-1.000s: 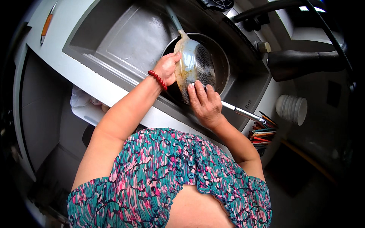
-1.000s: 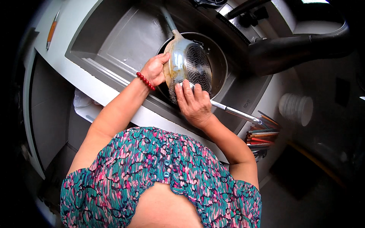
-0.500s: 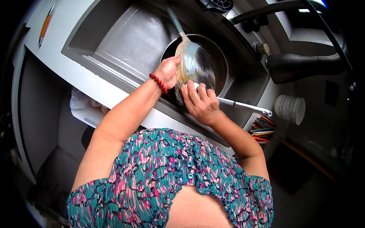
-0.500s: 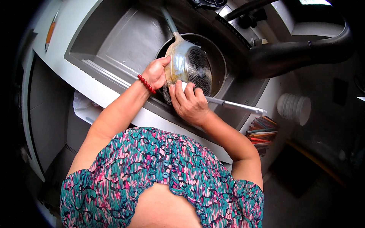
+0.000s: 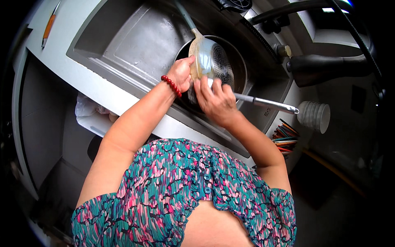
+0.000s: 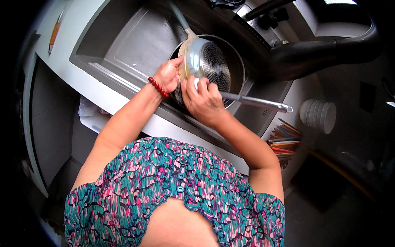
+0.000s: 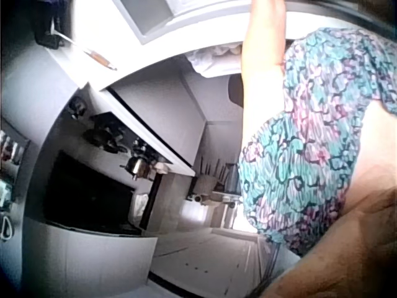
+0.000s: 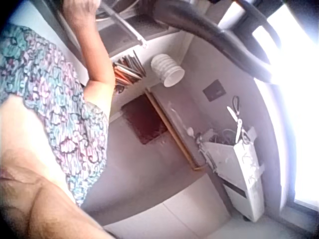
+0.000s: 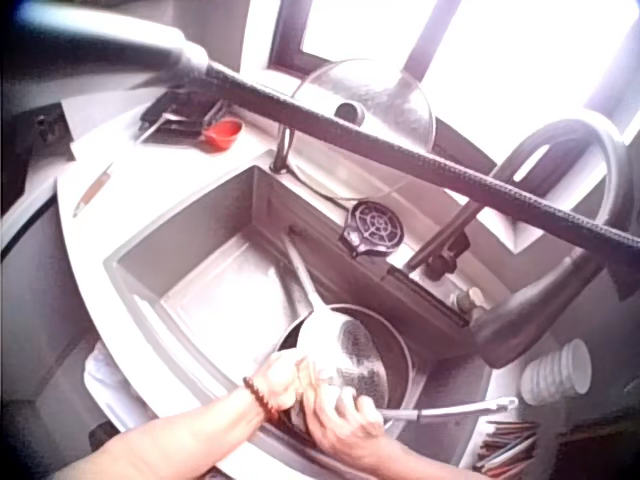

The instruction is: The person washes a pan in a sink by hand, scrubbing the interior surface with a scouring pad and then turning it over to scrub the bottom while rinsing it with water.

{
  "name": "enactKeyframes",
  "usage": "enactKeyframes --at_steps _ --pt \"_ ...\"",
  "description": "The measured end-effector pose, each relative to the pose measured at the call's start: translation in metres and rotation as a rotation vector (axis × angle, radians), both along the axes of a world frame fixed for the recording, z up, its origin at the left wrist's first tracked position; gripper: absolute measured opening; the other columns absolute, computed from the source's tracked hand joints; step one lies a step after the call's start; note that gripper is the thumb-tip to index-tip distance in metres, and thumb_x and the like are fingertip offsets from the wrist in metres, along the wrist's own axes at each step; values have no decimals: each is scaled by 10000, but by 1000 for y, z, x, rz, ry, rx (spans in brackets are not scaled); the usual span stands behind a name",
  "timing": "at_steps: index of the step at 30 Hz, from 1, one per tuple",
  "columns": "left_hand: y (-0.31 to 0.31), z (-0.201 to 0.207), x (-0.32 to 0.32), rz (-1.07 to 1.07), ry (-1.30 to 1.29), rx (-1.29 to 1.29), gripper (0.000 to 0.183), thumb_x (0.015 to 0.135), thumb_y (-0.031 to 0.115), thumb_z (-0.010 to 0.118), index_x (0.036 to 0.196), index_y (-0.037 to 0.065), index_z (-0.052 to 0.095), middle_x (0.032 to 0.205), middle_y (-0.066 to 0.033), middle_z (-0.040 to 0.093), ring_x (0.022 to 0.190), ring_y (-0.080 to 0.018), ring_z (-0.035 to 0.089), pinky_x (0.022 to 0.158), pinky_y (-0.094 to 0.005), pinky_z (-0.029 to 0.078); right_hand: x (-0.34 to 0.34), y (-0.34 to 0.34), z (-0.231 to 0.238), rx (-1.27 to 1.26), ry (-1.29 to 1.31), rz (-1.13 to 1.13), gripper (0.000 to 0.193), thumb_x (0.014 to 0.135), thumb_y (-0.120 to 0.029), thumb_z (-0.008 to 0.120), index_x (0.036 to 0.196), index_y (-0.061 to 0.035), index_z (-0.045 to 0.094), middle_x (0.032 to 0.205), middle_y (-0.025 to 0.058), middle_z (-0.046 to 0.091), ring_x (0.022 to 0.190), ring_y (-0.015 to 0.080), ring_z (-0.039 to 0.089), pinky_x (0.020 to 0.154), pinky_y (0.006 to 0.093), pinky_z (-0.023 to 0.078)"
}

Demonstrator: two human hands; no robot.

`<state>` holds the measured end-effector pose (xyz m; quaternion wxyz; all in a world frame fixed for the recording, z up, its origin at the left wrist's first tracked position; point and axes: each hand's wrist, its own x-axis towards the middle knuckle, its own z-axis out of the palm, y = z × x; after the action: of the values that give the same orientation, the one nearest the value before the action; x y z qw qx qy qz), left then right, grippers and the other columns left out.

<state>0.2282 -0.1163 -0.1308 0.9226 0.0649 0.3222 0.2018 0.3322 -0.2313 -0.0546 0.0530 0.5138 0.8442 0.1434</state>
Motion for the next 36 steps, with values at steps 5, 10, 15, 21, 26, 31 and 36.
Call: enactKeyframes --at_steps 5,10,15,21,26,31,36 --pt "1 10 -2 -5 53 -29 401 1033 239 308 1262 -40 482 1177 -166 607 1045 -257 611 963 -379 482 1 20 0 -3 -27 -29 418 787 -177 573 1176 -24 595 1121 126 579 863 263 560 581 325 400" --pt "-1 14 -3 -4 61 -103 400 1033 241 318 1268 -42 477 1216 -178 588 1109 -268 589 993 -412 465 5 -18 7 -24 25 113 373 781 -164 578 1115 -5 619 1106 143 591 817 256 555 560 321 388" --pt "-3 10 1 -5 98 17 402 1032 241 310 1253 -42 492 1214 -166 592 1094 -259 593 984 -403 468 5 14 -3 20 41 -24 402 764 -163 575 1137 -17 605 1073 116 597 780 213 546 541 323 373" --pt "0 9 -4 -37 68 -62 423 1030 223 268 1294 -41 468 1231 -174 584 1119 -268 577 1001 -412 451 3 8 3 -30 34 24 403 782 -175 576 1152 -19 613 1113 138 596 816 261 558 556 324 385" --pt "-2 22 -3 -13 106 -13 429 1030 243 275 1290 -36 473 1235 -166 583 1114 -269 579 1005 -416 450 3 -2 -1 1 39 62 379 792 -190 564 1129 -24 617 1086 129 588 800 255 543 556 327 388" --pt "-1 14 -2 20 85 9 415 1019 235 300 1274 -35 486 1200 -157 600 1105 -251 587 984 -391 458 1 40 -8 18 53 -51 386 773 -183 571 1127 -34 604 1081 102 577 825 225 549 571 324 390" --pt "1 10 -3 42 -7 -65 470 1021 276 248 1327 -22 443 1272 -178 562 1147 -291 567 1016 -437 440 8 -8 1 -38 79 79 419 785 -177 566 1170 -14 597 1151 152 583 860 281 552 598 337 397"
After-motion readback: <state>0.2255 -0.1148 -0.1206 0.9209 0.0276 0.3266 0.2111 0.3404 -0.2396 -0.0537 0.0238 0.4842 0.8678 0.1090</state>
